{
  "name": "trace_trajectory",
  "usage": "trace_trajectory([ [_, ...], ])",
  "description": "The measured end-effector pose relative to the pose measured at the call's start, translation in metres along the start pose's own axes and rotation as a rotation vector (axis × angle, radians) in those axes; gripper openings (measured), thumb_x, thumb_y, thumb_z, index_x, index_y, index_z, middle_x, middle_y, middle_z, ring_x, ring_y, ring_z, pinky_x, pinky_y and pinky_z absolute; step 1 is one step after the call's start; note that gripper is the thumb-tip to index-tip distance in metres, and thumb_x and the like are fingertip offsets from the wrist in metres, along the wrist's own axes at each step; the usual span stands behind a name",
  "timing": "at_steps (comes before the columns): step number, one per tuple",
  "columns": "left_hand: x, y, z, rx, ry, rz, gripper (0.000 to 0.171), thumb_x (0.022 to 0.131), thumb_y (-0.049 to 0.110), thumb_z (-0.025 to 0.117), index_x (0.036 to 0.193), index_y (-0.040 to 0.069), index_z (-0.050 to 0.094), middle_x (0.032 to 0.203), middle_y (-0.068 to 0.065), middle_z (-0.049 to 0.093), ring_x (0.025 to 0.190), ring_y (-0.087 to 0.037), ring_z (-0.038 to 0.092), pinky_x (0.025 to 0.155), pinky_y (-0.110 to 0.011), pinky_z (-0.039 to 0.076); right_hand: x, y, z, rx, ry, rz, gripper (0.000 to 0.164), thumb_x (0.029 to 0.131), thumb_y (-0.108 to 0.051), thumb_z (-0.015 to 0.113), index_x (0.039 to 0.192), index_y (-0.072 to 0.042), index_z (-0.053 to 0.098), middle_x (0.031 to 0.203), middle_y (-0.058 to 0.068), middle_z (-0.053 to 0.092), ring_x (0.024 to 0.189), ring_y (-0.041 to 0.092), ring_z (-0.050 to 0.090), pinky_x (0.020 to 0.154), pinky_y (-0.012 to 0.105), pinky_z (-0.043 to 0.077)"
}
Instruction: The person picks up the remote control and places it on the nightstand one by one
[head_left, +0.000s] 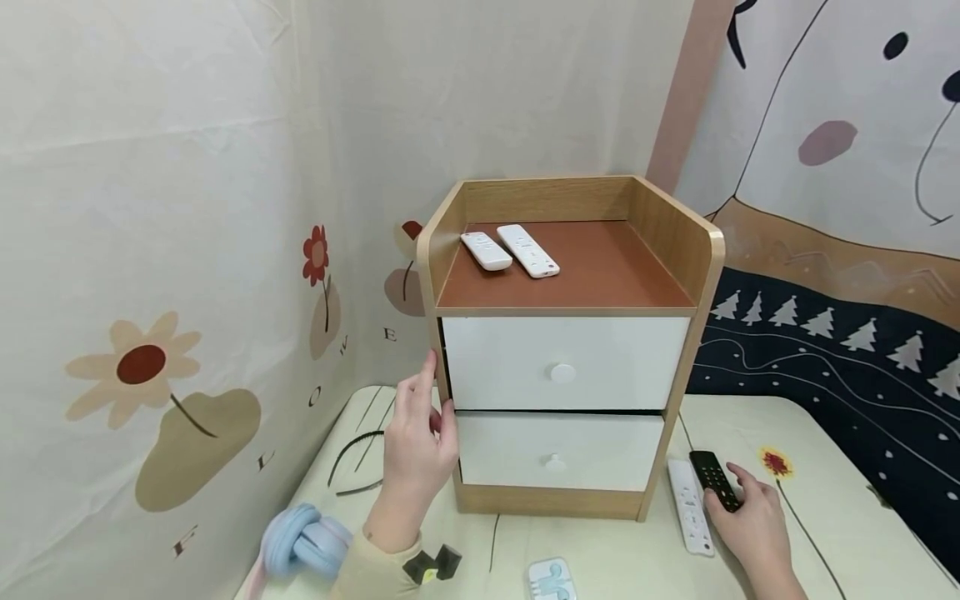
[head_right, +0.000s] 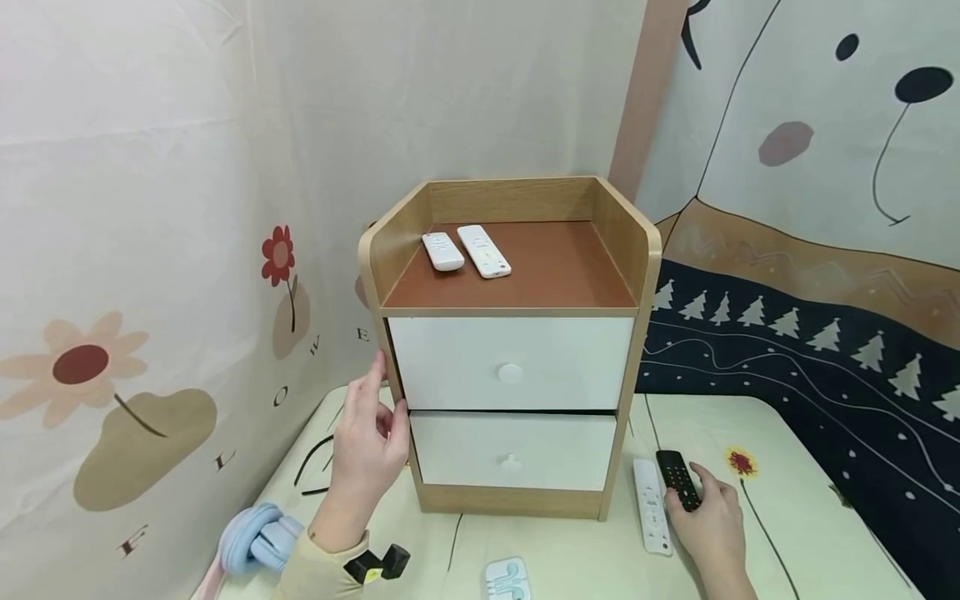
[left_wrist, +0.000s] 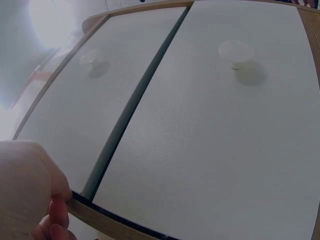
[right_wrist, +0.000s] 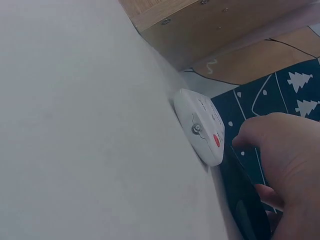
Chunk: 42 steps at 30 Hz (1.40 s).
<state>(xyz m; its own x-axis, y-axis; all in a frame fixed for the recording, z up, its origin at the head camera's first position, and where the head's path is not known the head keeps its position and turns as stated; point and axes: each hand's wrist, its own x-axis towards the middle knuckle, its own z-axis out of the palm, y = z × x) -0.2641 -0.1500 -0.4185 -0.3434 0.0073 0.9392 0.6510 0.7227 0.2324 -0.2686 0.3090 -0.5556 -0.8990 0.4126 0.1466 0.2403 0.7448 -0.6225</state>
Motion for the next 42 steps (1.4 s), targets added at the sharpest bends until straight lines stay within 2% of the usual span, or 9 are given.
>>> trace_trajectory([
  [5,0.0,0.0,0.0,0.0,0.003,0.002,0.082,0.088,-0.015,0.07,0.164,0.001,0.045,0.116,-0.024,0.062,0.059,-0.01,0.051,0.051,-0.016,0.043,-0.001,-0.002,-0.003,-0.07,-0.045,0.021,0.075,0.096,-0.024,0.07,0.159,0.005,0.042,0.148,0.05,0.041,0.135,0.066,0.047,0.109,0.078,0.045],
  [12,0.001,0.0,0.0,-0.007,0.001,0.008,0.083,0.088,-0.016,0.07,0.164,0.001,0.045,0.116,-0.025,0.062,0.059,-0.011,0.051,0.052,-0.016,0.044,-0.004,-0.004,-0.01,-0.15,-0.113,0.065,0.084,0.09,-0.026,0.077,0.156,0.011,0.04,0.139,0.052,0.042,0.121,0.065,0.053,0.095,0.07,0.051],
  [19,0.0,0.0,0.001,-0.009,0.003,0.009,0.083,0.087,-0.016,0.07,0.164,0.001,0.045,0.115,-0.025,0.062,0.059,-0.011,0.051,0.052,-0.016,0.044,-0.003,-0.004,-0.014,-0.187,-0.18,0.062,0.085,0.09,-0.028,0.077,0.153,0.014,0.041,0.136,0.054,0.044,0.116,0.066,0.055,0.094,0.069,0.053],
  [23,0.0,0.0,0.001,-0.007,0.007,0.013,0.082,0.087,-0.017,0.07,0.164,0.0,0.045,0.114,-0.027,0.063,0.059,-0.011,0.051,0.052,-0.016,0.044,-0.004,-0.004,-0.014,-0.171,-0.164,0.065,0.084,0.091,-0.027,0.077,0.153,0.015,0.041,0.135,0.053,0.047,0.115,0.064,0.057,0.093,0.068,0.053],
  [35,0.0,-0.001,0.001,-0.013,0.014,0.018,0.082,0.087,-0.017,0.07,0.163,0.0,0.045,0.113,-0.027,0.062,0.058,-0.011,0.051,0.051,-0.016,0.043,-0.004,-0.007,-0.015,-0.069,-0.015,0.11,0.074,0.095,-0.029,0.072,0.153,0.011,0.045,0.137,0.047,0.053,0.125,0.062,0.05,0.1,0.07,0.046],
  [42,0.0,-0.001,0.001,-0.014,0.013,0.017,0.083,0.087,-0.016,0.07,0.164,0.001,0.045,0.115,-0.024,0.062,0.058,-0.011,0.052,0.052,-0.016,0.044,-0.004,-0.01,-0.015,-0.055,0.007,0.111,0.071,0.096,-0.029,0.072,0.151,0.01,0.048,0.138,0.045,0.053,0.122,0.06,0.053,0.097,0.069,0.048],
])
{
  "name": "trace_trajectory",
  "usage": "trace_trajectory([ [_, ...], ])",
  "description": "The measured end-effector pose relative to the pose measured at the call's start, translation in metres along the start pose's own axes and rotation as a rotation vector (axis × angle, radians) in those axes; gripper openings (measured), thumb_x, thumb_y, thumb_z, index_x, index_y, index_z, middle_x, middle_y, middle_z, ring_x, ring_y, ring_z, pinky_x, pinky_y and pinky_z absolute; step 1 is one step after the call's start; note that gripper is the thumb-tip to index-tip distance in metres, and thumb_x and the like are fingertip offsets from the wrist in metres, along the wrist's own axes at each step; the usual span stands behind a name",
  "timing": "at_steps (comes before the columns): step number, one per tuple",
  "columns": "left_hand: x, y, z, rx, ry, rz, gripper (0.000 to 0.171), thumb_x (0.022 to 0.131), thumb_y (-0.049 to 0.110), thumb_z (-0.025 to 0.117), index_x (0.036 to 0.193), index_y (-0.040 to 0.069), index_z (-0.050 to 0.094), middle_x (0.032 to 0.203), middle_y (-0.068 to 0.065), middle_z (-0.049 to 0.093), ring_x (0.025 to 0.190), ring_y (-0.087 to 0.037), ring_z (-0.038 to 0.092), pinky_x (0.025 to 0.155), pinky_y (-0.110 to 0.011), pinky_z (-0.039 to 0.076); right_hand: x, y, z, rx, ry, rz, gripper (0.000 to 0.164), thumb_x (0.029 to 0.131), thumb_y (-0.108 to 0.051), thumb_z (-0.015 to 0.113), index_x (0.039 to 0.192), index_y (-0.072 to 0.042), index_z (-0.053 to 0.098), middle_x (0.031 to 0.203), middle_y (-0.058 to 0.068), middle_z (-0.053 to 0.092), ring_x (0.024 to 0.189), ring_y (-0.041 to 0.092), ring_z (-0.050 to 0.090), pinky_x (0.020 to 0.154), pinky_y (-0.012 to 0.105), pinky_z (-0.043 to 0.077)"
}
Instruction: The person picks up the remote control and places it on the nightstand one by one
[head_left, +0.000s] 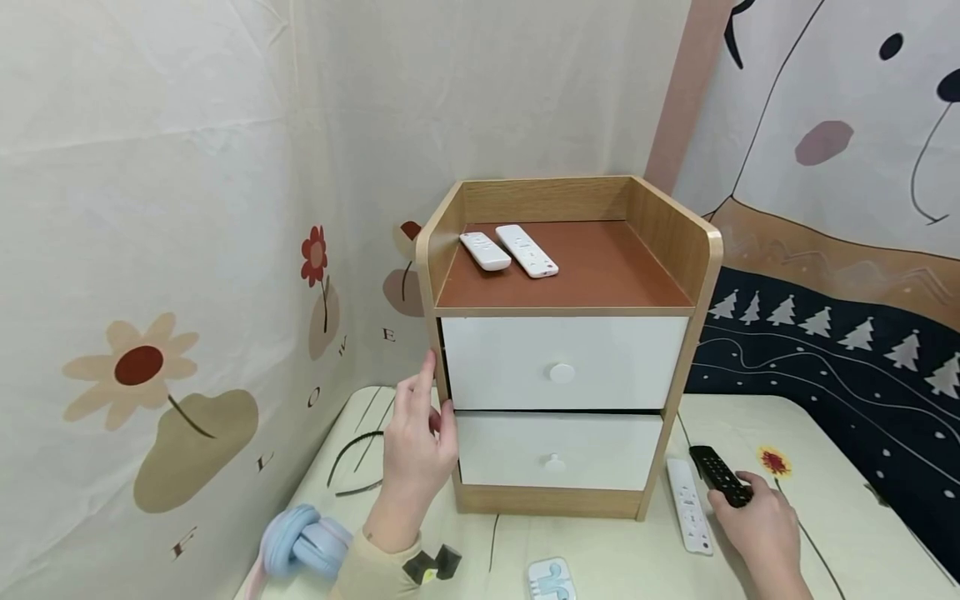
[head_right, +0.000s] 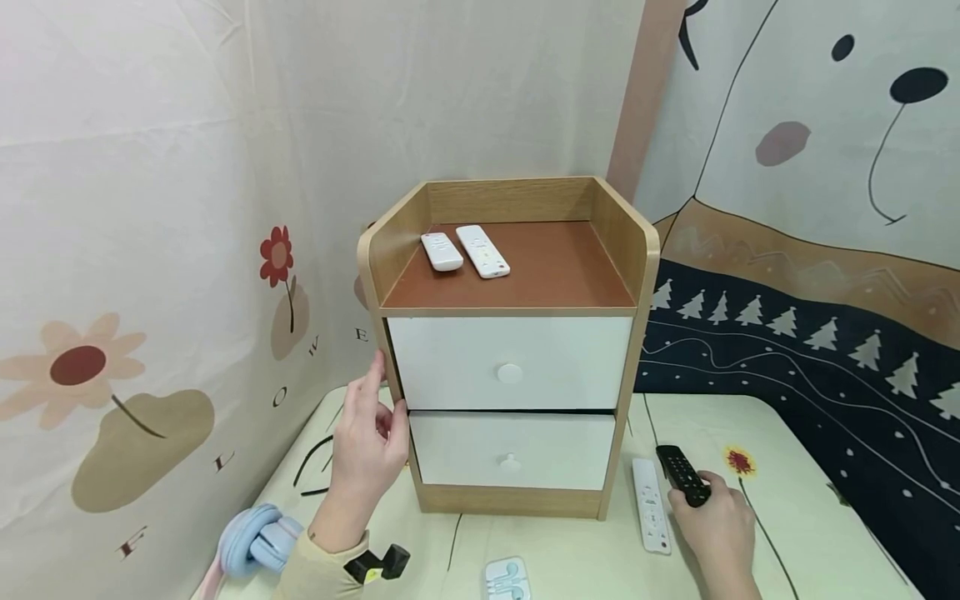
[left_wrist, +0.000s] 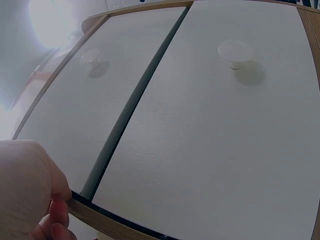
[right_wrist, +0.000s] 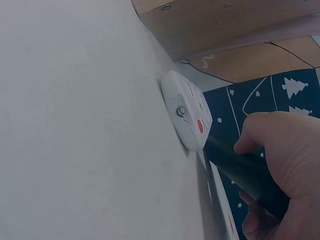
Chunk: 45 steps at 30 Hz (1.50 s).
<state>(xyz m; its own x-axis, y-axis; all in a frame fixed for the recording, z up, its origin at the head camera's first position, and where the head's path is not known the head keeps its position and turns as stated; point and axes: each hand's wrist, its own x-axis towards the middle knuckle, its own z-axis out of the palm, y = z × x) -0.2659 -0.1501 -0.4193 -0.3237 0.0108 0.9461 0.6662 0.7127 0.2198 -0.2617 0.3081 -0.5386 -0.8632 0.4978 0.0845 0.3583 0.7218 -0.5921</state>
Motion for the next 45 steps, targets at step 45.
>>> trace_trajectory([
  [45,0.0,0.001,0.0,-0.004,-0.006,-0.025,0.084,0.087,-0.018,0.069,0.165,0.002,0.044,0.116,-0.025,0.062,0.058,-0.011,0.052,0.053,-0.016,0.045,0.015,-0.116,-0.092,0.117,0.254,-0.293,0.058,0.101,-0.026,0.062,0.149,0.006,0.059,0.148,0.041,0.053,0.134,0.058,0.051,0.106,0.075,0.048],
])
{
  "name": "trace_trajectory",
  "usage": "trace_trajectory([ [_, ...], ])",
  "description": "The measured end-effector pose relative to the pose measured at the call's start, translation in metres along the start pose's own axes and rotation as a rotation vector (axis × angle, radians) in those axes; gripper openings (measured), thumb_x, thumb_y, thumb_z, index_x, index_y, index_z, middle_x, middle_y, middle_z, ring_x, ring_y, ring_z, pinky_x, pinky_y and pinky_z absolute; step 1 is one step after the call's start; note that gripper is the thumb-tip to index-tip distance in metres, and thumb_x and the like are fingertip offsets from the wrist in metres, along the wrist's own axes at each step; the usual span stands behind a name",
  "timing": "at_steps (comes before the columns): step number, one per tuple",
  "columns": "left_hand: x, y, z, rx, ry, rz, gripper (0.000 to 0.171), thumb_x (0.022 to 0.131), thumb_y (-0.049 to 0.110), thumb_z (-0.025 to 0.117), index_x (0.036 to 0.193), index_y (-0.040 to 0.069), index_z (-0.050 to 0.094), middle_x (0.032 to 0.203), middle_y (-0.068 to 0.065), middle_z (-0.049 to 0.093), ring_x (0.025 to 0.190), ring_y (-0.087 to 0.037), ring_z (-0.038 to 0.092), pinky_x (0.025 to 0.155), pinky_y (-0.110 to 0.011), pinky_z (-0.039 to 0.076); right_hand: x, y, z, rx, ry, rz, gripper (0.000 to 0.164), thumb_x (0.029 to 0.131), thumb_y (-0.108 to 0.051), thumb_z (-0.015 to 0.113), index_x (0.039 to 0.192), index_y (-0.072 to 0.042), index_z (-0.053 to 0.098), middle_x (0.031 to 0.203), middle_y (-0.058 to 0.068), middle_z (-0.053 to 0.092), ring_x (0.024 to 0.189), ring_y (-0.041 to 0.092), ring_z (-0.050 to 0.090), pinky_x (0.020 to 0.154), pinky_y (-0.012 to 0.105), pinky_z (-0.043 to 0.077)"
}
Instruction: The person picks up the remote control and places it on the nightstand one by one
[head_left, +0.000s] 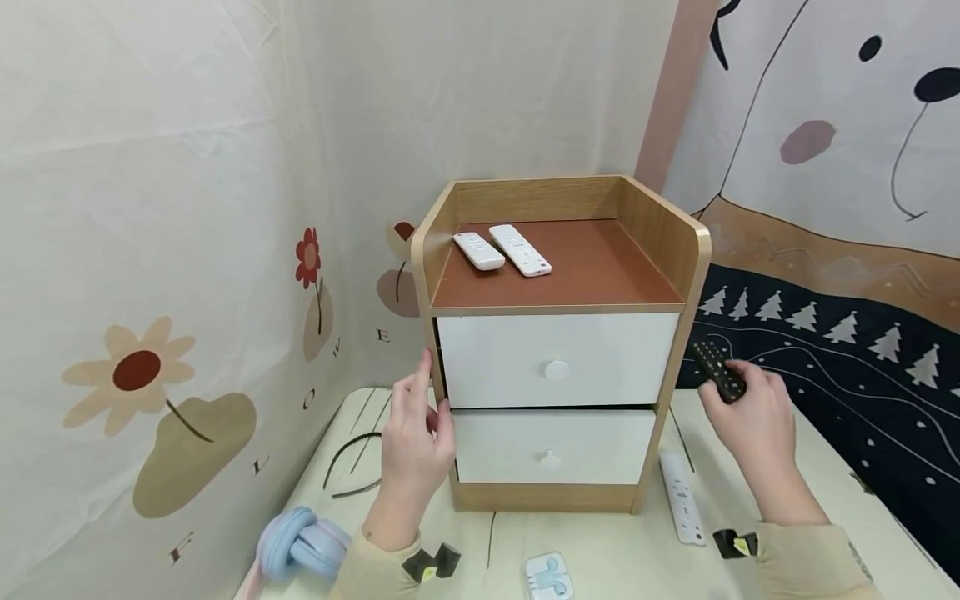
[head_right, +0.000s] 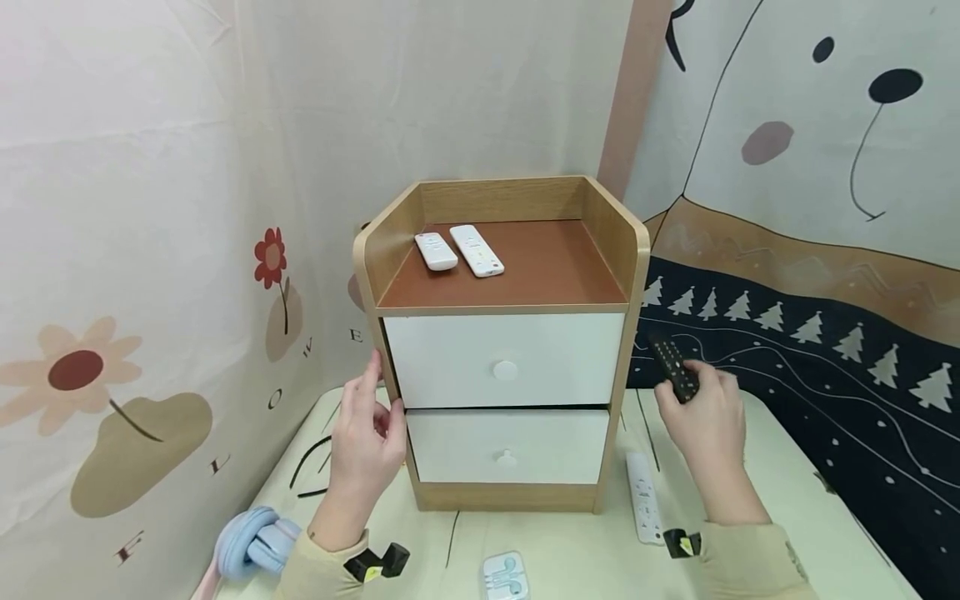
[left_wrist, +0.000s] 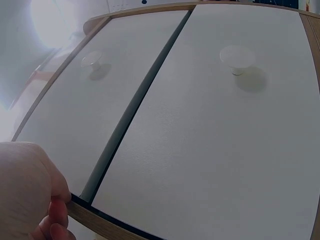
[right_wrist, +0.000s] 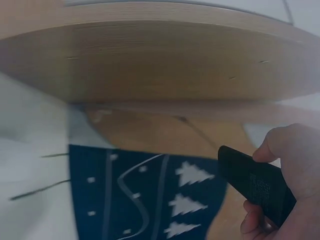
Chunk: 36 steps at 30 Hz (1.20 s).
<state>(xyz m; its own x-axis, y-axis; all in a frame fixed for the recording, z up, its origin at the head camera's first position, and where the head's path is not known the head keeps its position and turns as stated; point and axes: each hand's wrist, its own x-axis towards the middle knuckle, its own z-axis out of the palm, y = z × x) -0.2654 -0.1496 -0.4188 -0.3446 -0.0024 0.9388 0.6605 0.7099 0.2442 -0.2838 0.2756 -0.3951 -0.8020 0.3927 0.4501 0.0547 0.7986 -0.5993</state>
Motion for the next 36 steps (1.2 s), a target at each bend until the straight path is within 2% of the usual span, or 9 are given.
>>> trace_trajectory([
  [10,0.0,-0.001,0.0,-0.008,-0.003,0.01,0.085,0.087,-0.018,0.07,0.165,0.003,0.045,0.115,-0.025,0.062,0.059,-0.011,0.052,0.053,-0.016,0.045,0.022,-0.049,-0.033,0.069,0.117,-0.151,0.057,0.102,-0.027,0.061,0.151,0.002,0.06,0.15,0.038,0.052,0.134,0.058,0.052,0.107,0.078,0.048],
  [15,0.0,0.001,0.0,-0.001,-0.012,0.01,0.086,0.087,-0.018,0.07,0.166,0.003,0.044,0.115,-0.023,0.061,0.06,-0.011,0.051,0.053,-0.016,0.045,0.029,-0.06,-0.05,0.095,0.15,-0.173,0.059,0.104,-0.03,0.061,0.155,-0.001,0.058,0.153,0.035,0.051,0.138,0.055,0.05,0.108,0.077,0.049],
  [21,0.0,0.001,0.0,-0.002,-0.013,0.005,0.086,0.087,-0.018,0.07,0.166,0.003,0.044,0.116,-0.023,0.061,0.06,-0.01,0.051,0.053,-0.015,0.044,0.036,-0.072,-0.062,0.128,0.21,-0.219,0.059,0.105,-0.031,0.061,0.155,0.001,0.057,0.151,0.034,0.052,0.139,0.05,0.049,0.105,0.075,0.048],
  [26,-0.001,0.001,0.0,-0.002,-0.02,-0.005,0.085,0.088,-0.017,0.07,0.166,0.003,0.044,0.117,-0.023,0.062,0.06,-0.01,0.051,0.053,-0.015,0.044,0.038,-0.087,-0.073,0.196,0.271,-0.235,0.059,0.106,-0.033,0.06,0.155,-0.002,0.057,0.152,0.031,0.051,0.142,0.046,0.048,0.108,0.071,0.049],
  [29,-0.001,0.001,0.0,0.0,-0.02,-0.012,0.085,0.088,-0.017,0.07,0.166,0.003,0.044,0.117,-0.023,0.062,0.06,-0.01,0.051,0.053,-0.015,0.045,0.037,-0.095,-0.078,0.235,0.309,-0.242,0.058,0.105,-0.032,0.061,0.156,-0.004,0.058,0.153,0.029,0.052,0.142,0.043,0.048,0.108,0.063,0.048],
  [30,-0.001,0.001,0.0,0.0,-0.019,-0.013,0.085,0.088,-0.017,0.07,0.166,0.003,0.044,0.117,-0.023,0.062,0.06,-0.01,0.051,0.053,-0.015,0.045,0.037,-0.098,-0.079,0.242,0.325,-0.244,0.057,0.105,-0.032,0.061,0.156,-0.005,0.058,0.153,0.028,0.052,0.141,0.038,0.049,0.107,0.057,0.049],
  [33,-0.001,0.001,-0.001,0.0,-0.019,-0.013,0.085,0.088,-0.018,0.07,0.166,0.002,0.044,0.117,-0.024,0.061,0.06,-0.01,0.051,0.053,-0.015,0.045,0.036,-0.105,-0.084,0.263,0.386,-0.268,0.056,0.105,-0.031,0.064,0.154,-0.005,0.06,0.15,0.026,0.055,0.132,0.014,0.048,0.103,0.036,0.044],
  [36,-0.001,0.001,-0.002,0.002,-0.02,-0.013,0.085,0.088,-0.017,0.07,0.166,0.003,0.044,0.117,-0.024,0.061,0.06,-0.01,0.051,0.053,-0.015,0.045,0.034,-0.113,-0.089,0.282,0.443,-0.286,0.055,0.105,-0.032,0.065,0.154,-0.008,0.06,0.149,0.023,0.056,0.123,-0.007,0.036,0.094,0.018,0.038],
])
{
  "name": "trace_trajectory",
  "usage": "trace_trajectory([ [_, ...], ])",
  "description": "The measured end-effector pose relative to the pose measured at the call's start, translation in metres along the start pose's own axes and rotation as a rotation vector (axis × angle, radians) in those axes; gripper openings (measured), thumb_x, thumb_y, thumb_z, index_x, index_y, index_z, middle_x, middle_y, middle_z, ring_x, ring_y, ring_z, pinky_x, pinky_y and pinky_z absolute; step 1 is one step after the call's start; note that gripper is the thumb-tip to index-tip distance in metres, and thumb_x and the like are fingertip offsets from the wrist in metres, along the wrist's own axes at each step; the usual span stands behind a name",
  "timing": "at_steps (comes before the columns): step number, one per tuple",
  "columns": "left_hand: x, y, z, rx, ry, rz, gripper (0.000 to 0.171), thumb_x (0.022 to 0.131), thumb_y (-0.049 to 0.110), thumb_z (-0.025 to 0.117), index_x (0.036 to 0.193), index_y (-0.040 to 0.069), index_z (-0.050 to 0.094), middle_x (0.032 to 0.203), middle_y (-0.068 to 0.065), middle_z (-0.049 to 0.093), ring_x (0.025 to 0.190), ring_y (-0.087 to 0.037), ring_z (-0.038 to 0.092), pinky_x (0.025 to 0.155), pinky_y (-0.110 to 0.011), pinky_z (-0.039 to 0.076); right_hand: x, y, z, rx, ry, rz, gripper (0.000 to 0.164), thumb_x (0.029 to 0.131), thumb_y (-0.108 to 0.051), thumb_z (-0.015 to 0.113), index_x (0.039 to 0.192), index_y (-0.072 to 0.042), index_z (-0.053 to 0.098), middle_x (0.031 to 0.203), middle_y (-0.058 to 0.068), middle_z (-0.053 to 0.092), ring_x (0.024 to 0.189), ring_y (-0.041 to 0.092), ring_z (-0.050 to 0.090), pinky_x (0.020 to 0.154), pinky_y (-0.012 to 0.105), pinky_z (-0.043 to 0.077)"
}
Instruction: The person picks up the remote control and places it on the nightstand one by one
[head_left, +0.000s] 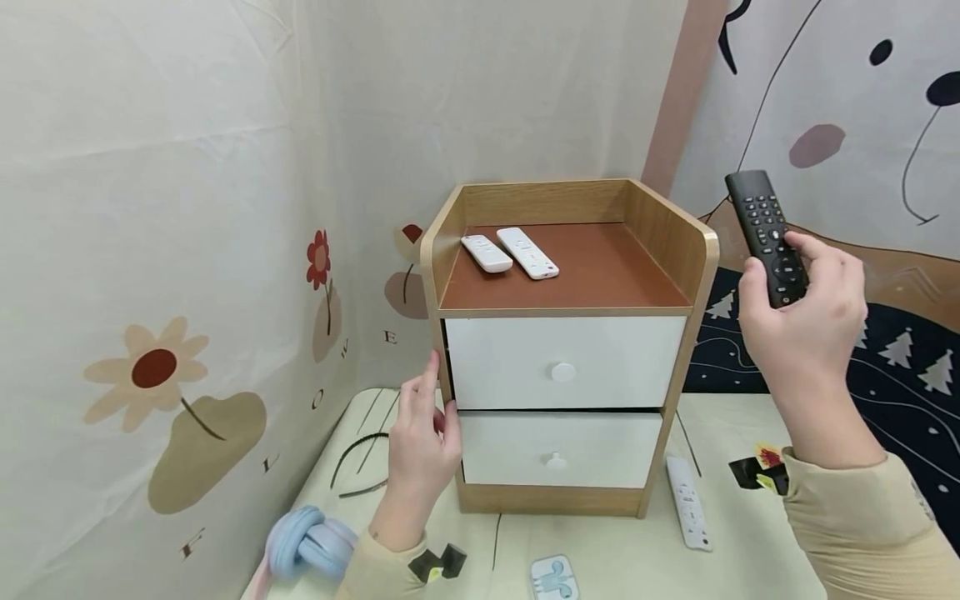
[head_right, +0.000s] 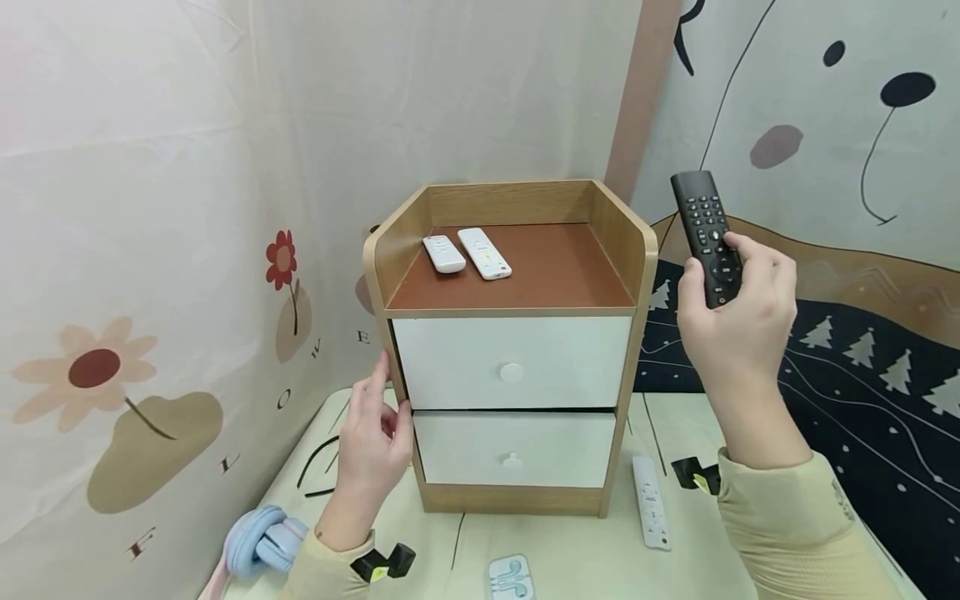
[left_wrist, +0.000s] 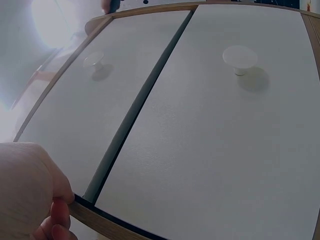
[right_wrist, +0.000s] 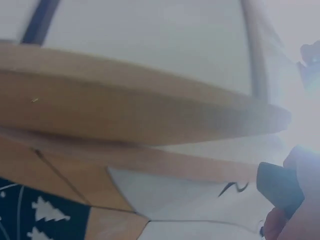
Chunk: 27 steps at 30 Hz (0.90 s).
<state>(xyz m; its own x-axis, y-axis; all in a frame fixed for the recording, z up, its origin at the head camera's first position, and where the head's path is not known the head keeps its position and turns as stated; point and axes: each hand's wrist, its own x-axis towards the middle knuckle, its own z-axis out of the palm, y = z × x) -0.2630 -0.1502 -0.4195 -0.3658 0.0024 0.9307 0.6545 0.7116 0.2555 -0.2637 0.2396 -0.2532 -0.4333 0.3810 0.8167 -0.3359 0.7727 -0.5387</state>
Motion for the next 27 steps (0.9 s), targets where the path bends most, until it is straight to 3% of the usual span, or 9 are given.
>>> trace_trajectory([
  [7,0.001,0.001,-0.001,0.008,-0.008,0.0,0.084,0.088,-0.017,0.07,0.165,0.002,0.043,0.117,-0.024,0.061,0.06,-0.01,0.051,0.053,-0.015,0.044,-0.003,-0.025,-0.004,0.088,0.078,-0.101,0.054,0.103,-0.034,0.066,0.15,-0.009,0.064,0.148,0.004,0.059,0.126,-0.013,0.038,0.09,0.009,0.039],
  [12,0.001,0.001,-0.001,0.013,-0.017,-0.012,0.083,0.089,-0.016,0.07,0.166,0.002,0.043,0.118,-0.024,0.061,0.06,-0.01,0.051,0.053,-0.015,0.044,-0.008,-0.04,0.001,0.141,0.086,-0.21,0.053,0.102,-0.028,0.068,0.148,-0.003,0.064,0.145,0.022,0.06,0.129,-0.008,0.041,0.095,0.005,0.039],
  [14,0.001,0.002,-0.001,0.009,-0.012,-0.012,0.083,0.089,-0.016,0.07,0.166,0.002,0.043,0.118,-0.024,0.061,0.059,-0.01,0.051,0.053,-0.015,0.044,-0.009,-0.044,0.004,0.161,0.071,-0.23,0.052,0.101,-0.026,0.07,0.147,-0.001,0.065,0.144,0.027,0.061,0.13,0.002,0.049,0.097,0.006,0.039],
  [16,0.001,0.002,-0.001,0.006,-0.007,-0.009,0.084,0.088,-0.017,0.069,0.166,0.002,0.044,0.118,-0.023,0.061,0.059,-0.01,0.05,0.052,-0.015,0.044,-0.012,-0.048,0.008,0.169,0.05,-0.243,0.051,0.101,-0.026,0.071,0.145,-0.001,0.067,0.143,0.029,0.062,0.13,0.015,0.056,0.1,0.014,0.043],
  [19,0.001,0.001,-0.001,0.004,0.0,0.0,0.084,0.087,-0.017,0.07,0.165,0.002,0.044,0.117,-0.023,0.061,0.059,-0.01,0.05,0.052,-0.015,0.044,-0.017,-0.053,0.014,0.163,-0.006,-0.255,0.051,0.1,-0.026,0.073,0.144,-0.002,0.068,0.142,0.03,0.062,0.131,0.036,0.06,0.104,0.037,0.052],
  [22,0.001,0.001,-0.001,0.003,0.001,0.003,0.085,0.087,-0.018,0.07,0.165,0.002,0.044,0.117,-0.023,0.061,0.059,-0.01,0.05,0.053,-0.014,0.044,-0.024,-0.06,0.02,0.141,-0.09,-0.265,0.05,0.099,-0.024,0.074,0.144,-0.002,0.067,0.14,0.031,0.061,0.128,0.043,0.061,0.097,0.058,0.054],
  [27,0.0,0.001,0.0,0.002,-0.009,-0.005,0.085,0.088,-0.017,0.07,0.166,0.003,0.043,0.118,-0.024,0.061,0.06,-0.01,0.051,0.053,-0.015,0.044,-0.034,-0.069,0.028,0.091,-0.211,-0.283,0.047,0.1,-0.019,0.073,0.143,0.001,0.067,0.138,0.032,0.059,0.124,0.046,0.059,0.093,0.058,0.052],
])
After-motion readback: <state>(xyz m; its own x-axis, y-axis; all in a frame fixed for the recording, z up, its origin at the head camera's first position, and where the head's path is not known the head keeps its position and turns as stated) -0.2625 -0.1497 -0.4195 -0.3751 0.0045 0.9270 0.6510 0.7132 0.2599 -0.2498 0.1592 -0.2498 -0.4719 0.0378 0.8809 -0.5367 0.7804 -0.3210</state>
